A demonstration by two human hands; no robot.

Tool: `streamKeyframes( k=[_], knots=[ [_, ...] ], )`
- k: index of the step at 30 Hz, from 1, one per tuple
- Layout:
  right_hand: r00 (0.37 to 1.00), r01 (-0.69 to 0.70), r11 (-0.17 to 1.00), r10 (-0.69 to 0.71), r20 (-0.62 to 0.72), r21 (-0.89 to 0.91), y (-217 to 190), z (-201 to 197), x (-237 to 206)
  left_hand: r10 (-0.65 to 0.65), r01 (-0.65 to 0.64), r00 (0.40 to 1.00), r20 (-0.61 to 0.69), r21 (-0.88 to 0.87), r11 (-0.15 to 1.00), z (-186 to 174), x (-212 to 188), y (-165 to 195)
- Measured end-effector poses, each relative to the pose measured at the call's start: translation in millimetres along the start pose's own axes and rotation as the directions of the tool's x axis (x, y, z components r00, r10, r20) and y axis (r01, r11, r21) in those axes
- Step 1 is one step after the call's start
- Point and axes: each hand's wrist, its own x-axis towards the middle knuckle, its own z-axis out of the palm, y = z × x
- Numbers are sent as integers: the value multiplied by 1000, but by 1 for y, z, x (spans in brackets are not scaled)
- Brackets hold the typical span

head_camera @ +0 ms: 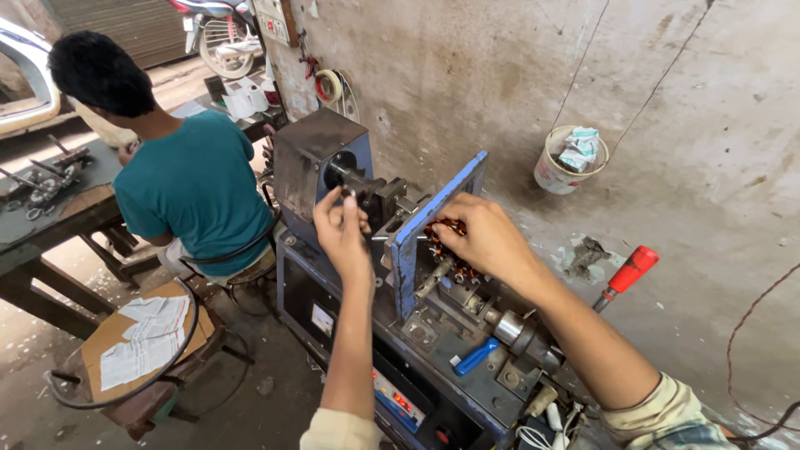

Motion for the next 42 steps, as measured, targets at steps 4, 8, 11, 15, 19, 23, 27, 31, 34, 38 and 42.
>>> streamKeyframes(
  k=[4,8,11,15,19,23,27,31,34,38,42],
  knots=[
    [1000,-22,1000,22,9,4,-1,-1,2,-5,-154,939,345,434,888,25,58,13],
    [993,-103,994,104,50,-37,-7,0,3,-319,11,766,558,485,875,56,103,15],
    [998,-51,998,52,26,-33,-7,-1,1,-343,53,619,707,398,916,58,112,31],
    [1000,-3,1000,3,-5,-19,-1,-1,-2,108,-307,885,454,392,867,15,68,62],
    [1000,5,1000,-4,-25,9,4,1,1,36,31,985,-169,374,927,-18,-17,56],
    [1000,-10,1000,10,17,-4,3,1,4,-224,224,975,-11,-4,975,-5,-29,37],
    [999,-32,999,32,28,-25,-1,-1,5,-76,89,986,147,-87,992,8,-11,40],
    [994,-107,994,107,25,-11,-1,-2,6,-6,18,998,-59,208,978,1,-42,54],
    [984,-174,985,174,46,1,2,-3,8,41,4,978,-207,213,977,-7,-112,62],
    [992,-125,992,125,19,5,6,-3,9,-323,292,946,3,423,858,7,-182,46],
    [986,-166,984,164,39,65,4,-1,9,-124,-52,959,256,585,809,32,-173,16]
  ],
)
